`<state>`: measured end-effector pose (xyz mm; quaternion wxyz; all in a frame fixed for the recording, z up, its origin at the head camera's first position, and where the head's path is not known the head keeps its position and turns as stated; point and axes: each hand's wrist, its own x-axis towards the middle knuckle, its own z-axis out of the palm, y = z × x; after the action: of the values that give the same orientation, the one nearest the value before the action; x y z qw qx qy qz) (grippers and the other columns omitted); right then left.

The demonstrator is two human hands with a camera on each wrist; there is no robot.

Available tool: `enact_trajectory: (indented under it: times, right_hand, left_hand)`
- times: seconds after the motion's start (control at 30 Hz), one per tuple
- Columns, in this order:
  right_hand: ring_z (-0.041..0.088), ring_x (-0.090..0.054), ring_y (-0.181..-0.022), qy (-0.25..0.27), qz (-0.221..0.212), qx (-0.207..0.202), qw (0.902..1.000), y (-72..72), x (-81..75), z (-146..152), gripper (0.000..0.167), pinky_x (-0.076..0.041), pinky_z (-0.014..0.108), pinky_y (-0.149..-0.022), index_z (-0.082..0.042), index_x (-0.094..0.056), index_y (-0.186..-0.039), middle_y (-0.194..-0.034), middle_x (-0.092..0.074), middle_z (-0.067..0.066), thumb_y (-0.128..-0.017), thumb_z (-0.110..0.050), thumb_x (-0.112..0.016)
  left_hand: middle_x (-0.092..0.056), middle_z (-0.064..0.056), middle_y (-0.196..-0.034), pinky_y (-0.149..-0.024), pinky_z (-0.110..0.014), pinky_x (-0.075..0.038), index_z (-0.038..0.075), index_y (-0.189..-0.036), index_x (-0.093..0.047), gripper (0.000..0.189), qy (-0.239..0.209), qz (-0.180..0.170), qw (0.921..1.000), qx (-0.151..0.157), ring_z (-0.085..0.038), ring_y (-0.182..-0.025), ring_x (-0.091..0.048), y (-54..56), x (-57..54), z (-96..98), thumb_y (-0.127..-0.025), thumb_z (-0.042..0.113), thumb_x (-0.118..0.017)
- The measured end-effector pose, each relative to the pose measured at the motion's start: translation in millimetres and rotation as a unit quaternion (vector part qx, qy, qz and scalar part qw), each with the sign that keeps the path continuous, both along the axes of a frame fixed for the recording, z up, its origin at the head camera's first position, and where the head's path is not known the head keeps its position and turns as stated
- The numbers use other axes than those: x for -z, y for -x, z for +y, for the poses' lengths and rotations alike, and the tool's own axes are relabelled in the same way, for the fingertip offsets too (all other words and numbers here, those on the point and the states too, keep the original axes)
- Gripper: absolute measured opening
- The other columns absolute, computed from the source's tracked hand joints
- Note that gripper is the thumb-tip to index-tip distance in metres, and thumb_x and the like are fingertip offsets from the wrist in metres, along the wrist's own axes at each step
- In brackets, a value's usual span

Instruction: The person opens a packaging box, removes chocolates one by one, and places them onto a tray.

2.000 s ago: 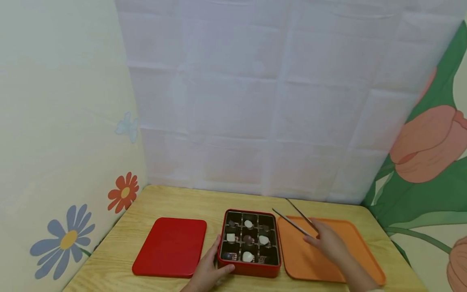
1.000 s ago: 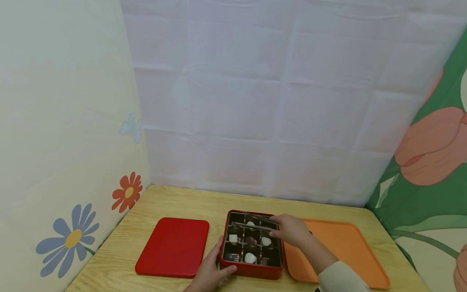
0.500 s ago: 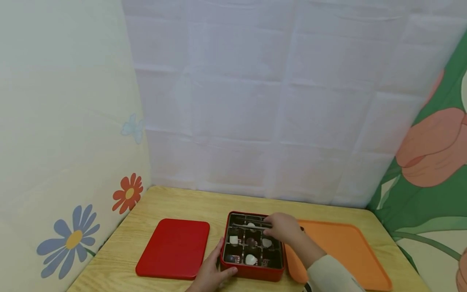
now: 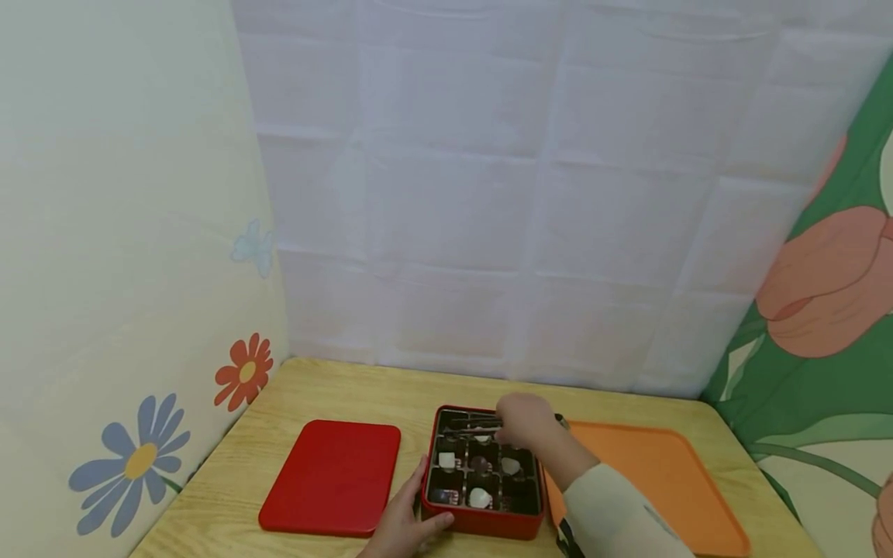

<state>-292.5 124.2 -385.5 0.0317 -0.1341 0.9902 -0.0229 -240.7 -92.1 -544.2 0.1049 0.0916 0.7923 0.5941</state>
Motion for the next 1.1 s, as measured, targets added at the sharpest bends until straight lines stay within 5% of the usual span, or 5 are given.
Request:
enact_trajectory:
  times: [0.1,0.47,0.9,1.1]
  right_hand:
    - [0.01,-0.025,-0.049,-0.009,-0.003,0.005,0.9999,2.0,-2.3,-4,0.052,-0.022,0.026,-0.048,-0.018,-0.037,-0.052,-0.05,-0.027,-0.006,-0.084,-0.02,-0.077]
    - [0.01,-0.033,-0.05,-0.052,0.0,0.004,0.9986,8.3,-1.6,-16,0.043,-0.032,0.027,-0.051,-0.017,-0.046,-0.056,-0.053,-0.038,-0.005,-0.084,-0.024,-0.078]
    - [0.01,-0.019,-0.048,-0.013,-0.003,0.0,0.9999,5.9,2.4,-9,0.058,-0.02,0.026,-0.048,-0.019,-0.029,-0.052,-0.05,-0.018,-0.007,-0.085,-0.02,-0.077]
    - [0.009,-0.032,-0.045,0.044,-0.026,-0.005,0.9987,5.9,2.4,6,0.042,-0.027,0.025,-0.046,-0.015,-0.053,-0.05,-0.046,-0.043,-0.005,-0.087,-0.02,-0.074]
  left_hand:
    - [-0.023,-0.026,-0.159,-0.112,-0.07,-0.02,0.007,-0.158,-0.015,0.112,-0.006,0.001,1.0,0.001,-0.051,-0.145,-0.018,-0.2,0.8,-0.6,-0.076,0.046,-0.081]
    - [-0.024,-0.026,-0.159,-0.111,-0.071,-0.021,0.006,-0.157,-0.016,0.11,-0.008,0.004,0.9999,0.006,-0.051,-0.145,-0.019,-0.4,0.2,-0.2,-0.077,0.045,-0.081]
    - [-0.025,-0.026,-0.158,-0.111,-0.071,-0.022,0.006,-0.158,-0.016,0.112,0.0,0.001,1.0,0.004,-0.051,-0.145,-0.02,1.6,3.0,-0.1,-0.076,0.047,-0.081]
    - [-0.026,-0.027,-0.158,-0.11,-0.071,-0.024,0.005,-0.157,-0.017,0.11,0.01,0.014,0.9999,-0.001,-0.052,-0.144,-0.022,0.2,2.4,-0.3,-0.077,0.045,-0.081]
